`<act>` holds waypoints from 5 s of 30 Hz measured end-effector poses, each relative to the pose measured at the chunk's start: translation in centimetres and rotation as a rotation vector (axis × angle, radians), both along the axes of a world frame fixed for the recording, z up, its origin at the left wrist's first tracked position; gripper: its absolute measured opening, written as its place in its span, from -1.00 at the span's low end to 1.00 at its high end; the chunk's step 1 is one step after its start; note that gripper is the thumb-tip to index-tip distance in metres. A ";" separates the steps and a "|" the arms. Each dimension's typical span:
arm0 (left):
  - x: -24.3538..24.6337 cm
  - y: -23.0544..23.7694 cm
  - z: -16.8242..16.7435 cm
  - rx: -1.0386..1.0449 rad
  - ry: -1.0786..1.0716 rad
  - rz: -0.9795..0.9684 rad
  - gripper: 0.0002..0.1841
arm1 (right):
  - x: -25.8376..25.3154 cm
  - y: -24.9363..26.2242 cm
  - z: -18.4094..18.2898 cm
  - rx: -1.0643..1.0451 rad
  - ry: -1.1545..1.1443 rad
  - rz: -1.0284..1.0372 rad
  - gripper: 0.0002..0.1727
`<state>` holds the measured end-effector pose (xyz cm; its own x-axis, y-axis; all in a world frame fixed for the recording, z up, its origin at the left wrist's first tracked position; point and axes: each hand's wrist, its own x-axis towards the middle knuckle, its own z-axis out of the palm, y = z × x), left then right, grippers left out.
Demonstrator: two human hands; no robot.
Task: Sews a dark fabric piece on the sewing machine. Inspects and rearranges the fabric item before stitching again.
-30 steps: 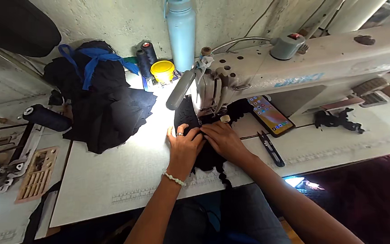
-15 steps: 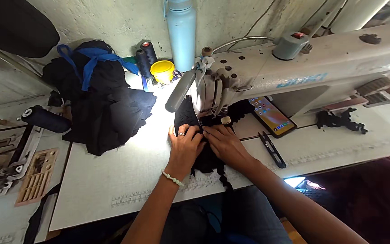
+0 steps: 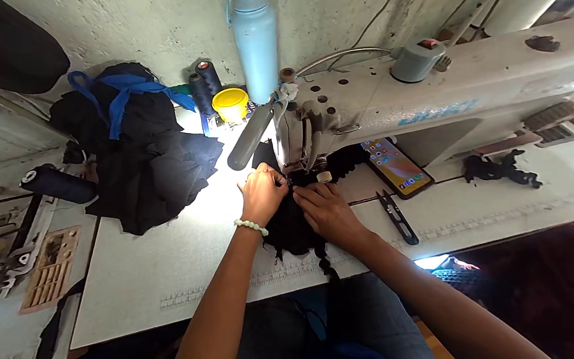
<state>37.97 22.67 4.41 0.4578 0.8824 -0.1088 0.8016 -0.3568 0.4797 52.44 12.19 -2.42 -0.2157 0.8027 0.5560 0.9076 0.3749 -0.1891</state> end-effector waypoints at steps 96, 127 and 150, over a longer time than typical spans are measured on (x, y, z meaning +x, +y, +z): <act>-2.8 -1.7 -4.9 0.646 -0.125 -0.262 -0.82 | 2.5 2.7 0.8 -0.045 0.015 0.025 -0.68; -3.4 -2.9 -5.3 0.665 -0.178 -0.297 -0.80 | -1.4 5.4 6.1 -0.783 0.665 -0.557 -0.73; -1.6 -2.4 -3.5 0.505 -0.209 -0.176 -0.84 | -1.5 -3.1 6.8 -0.583 1.263 -0.047 -0.60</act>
<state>36.41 20.27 0.86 0.5687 0.7102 0.4151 0.6162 -0.7021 0.3569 50.93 9.05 4.40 0.2092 0.9760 -0.0608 0.0170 -0.0658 -0.9977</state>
